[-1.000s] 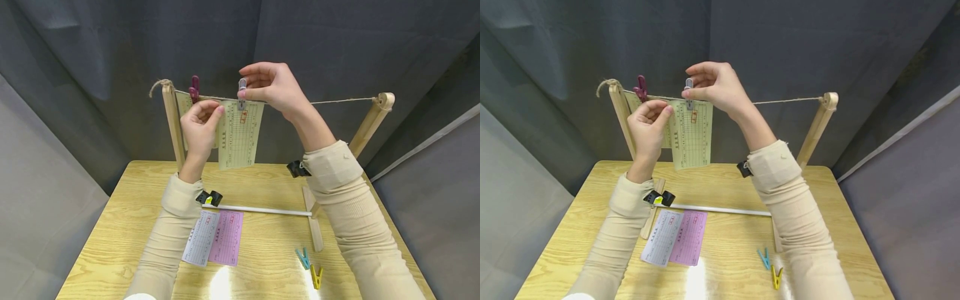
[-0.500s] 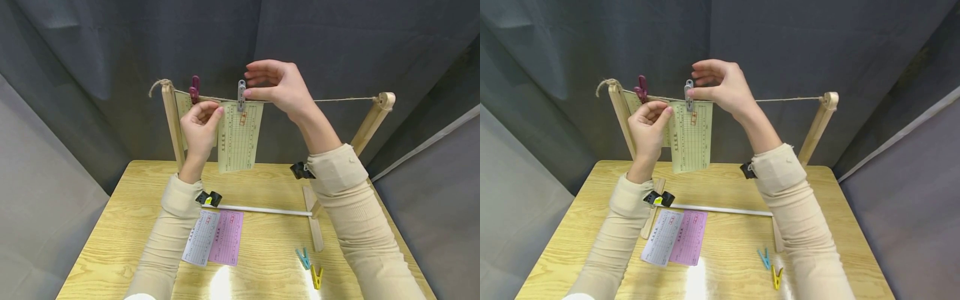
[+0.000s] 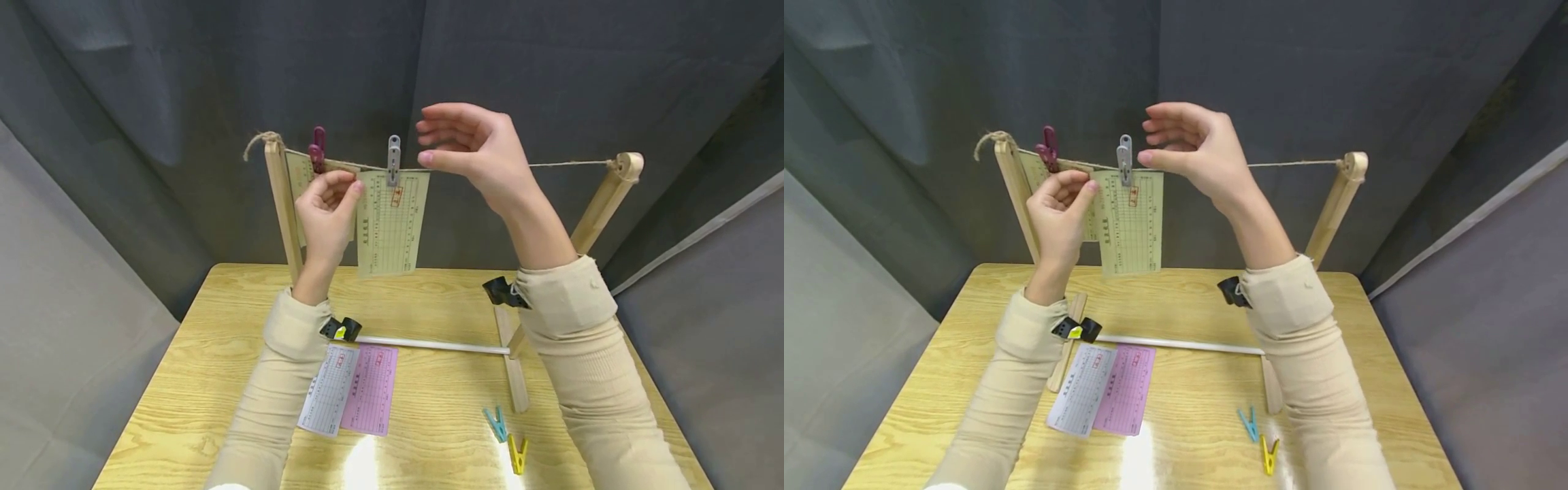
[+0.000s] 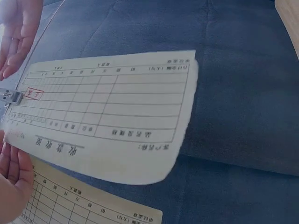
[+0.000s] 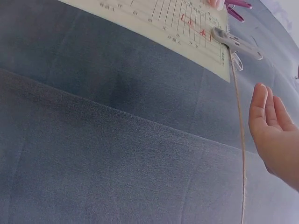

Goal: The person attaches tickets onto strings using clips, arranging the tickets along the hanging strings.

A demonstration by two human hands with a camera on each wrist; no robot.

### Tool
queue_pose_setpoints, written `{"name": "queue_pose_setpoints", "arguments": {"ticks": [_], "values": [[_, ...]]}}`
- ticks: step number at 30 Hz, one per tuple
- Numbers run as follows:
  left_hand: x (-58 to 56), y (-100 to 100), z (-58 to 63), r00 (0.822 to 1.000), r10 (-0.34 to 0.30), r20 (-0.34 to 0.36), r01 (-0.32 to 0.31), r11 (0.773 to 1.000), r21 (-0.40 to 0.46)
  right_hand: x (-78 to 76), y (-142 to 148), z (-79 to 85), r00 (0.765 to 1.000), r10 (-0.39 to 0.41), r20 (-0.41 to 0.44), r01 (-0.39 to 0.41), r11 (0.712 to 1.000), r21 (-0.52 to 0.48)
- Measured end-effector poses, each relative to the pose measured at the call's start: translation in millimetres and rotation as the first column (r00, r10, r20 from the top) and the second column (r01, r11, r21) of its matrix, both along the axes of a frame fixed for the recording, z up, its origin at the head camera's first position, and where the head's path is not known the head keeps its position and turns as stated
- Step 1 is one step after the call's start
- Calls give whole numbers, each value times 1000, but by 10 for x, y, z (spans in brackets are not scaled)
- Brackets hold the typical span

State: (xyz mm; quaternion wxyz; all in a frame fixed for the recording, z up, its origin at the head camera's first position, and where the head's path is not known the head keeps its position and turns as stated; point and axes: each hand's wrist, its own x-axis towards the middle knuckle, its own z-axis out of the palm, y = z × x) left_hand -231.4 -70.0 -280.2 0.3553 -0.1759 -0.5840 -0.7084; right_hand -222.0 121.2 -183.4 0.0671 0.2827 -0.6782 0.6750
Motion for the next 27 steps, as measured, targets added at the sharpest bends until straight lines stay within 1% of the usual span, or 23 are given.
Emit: {"name": "queue_pose_setpoints", "arguments": {"ticks": [4, 8, 11, 14, 17, 22, 25, 27], "values": [[18, -17, -39, 1000, 16, -14, -17, 999, -34, 54, 31, -35, 999, 26, -21, -26, 1000, -13], [55, -51, -63, 998, 57, -15, -58, 996, -73, 98, 72, -93, 998, 28, -48, -29, 1000, -3], [94, -85, -72, 997, 79, -9, -79, 994, -80, 131, 112, -145, 998, 29, -55, -30, 1000, -10], [140, -121, -84, 996, 84, -16, -85, 993, -77, 161, 146, -200, 998, 31, -60, -32, 999, -16], [186, -159, -100, 996, 71, -46, -74, 994, -80, 194, 179, -257, 998, 32, -63, -33, 999, -20], [253, -222, -155, 994, 51, -100, -62, 992, -114, 245, 243, -370, 998, 37, -48, -38, 999, -28], [303, -260, -201, 993, 39, -107, -55, 988, -146, 276, 288, -437, 999, 37, -39, -38, 999, -29], [340, -282, -235, 995, 30, -100, -47, 984, -170, 298, 321, -480, 999, 38, -33, -38, 999, -27]]}}
